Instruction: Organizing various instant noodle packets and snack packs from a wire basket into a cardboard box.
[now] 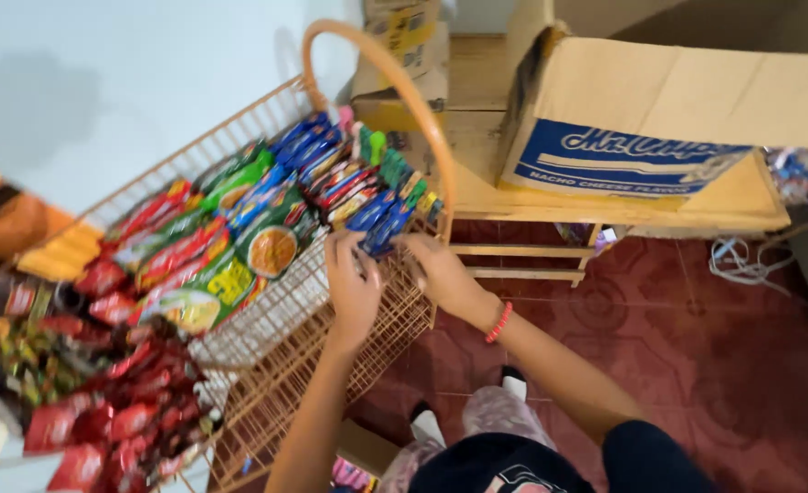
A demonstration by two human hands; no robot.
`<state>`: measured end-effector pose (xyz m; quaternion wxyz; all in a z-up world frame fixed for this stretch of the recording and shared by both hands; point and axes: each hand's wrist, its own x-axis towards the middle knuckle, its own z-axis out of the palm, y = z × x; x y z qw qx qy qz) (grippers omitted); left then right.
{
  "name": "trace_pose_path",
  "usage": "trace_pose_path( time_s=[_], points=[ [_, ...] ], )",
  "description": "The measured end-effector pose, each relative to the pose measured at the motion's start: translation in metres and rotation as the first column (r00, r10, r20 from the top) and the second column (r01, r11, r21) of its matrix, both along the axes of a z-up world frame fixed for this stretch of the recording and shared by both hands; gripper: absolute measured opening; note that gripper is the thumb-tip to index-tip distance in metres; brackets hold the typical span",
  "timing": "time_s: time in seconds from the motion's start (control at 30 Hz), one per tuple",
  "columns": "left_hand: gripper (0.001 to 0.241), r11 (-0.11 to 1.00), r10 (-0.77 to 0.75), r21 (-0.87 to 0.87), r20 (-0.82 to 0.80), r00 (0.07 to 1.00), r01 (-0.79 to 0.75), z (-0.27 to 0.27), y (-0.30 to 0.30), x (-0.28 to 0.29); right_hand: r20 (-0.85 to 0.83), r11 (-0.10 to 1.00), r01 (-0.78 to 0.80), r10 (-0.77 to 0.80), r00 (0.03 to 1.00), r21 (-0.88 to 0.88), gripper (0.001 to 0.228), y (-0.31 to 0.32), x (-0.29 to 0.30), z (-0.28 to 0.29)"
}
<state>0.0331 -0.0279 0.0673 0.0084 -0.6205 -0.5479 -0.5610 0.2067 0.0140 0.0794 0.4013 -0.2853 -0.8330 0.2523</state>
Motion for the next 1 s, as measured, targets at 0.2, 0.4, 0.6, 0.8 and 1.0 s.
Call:
trace_pose_path(
  time_s=[0.2,0.4,0.6,0.8,1.0],
  points=[
    [0.036,0.969,-0.180,0.167,-0.030,0.983,0.183,0.049,0.006,0.062,-0.023,0.991,-0.080,0.083,0.996,0.112,0.037,0.004,0.068,0.051],
    [0.036,0.945,-0.298,0.148,0.020,0.954,0.292,0.083,0.054,0.139,-0.007,0.831,0.261,-0.295,0.955,0.492,0.032,0.094,0.208,0.088],
    [0.034,0.849,-0.463,0.205,-0.153,0.873,0.487,0.122,0.126,0.229,-0.052,0.696,0.520,-0.574,0.817,0.496,0.027,0.171,0.344,0.148],
    [0.023,0.809,-0.570,0.088,-0.125,0.812,0.581,0.153,0.198,0.303,0.225,0.641,0.448,-0.696,0.682,0.623,0.027,0.186,0.399,0.126],
    [0.017,0.856,-0.511,0.041,-0.095,0.854,0.516,0.172,0.284,0.351,0.205,0.717,0.394,-0.592,0.779,0.574,0.025,0.144,0.406,0.145]
  ],
)
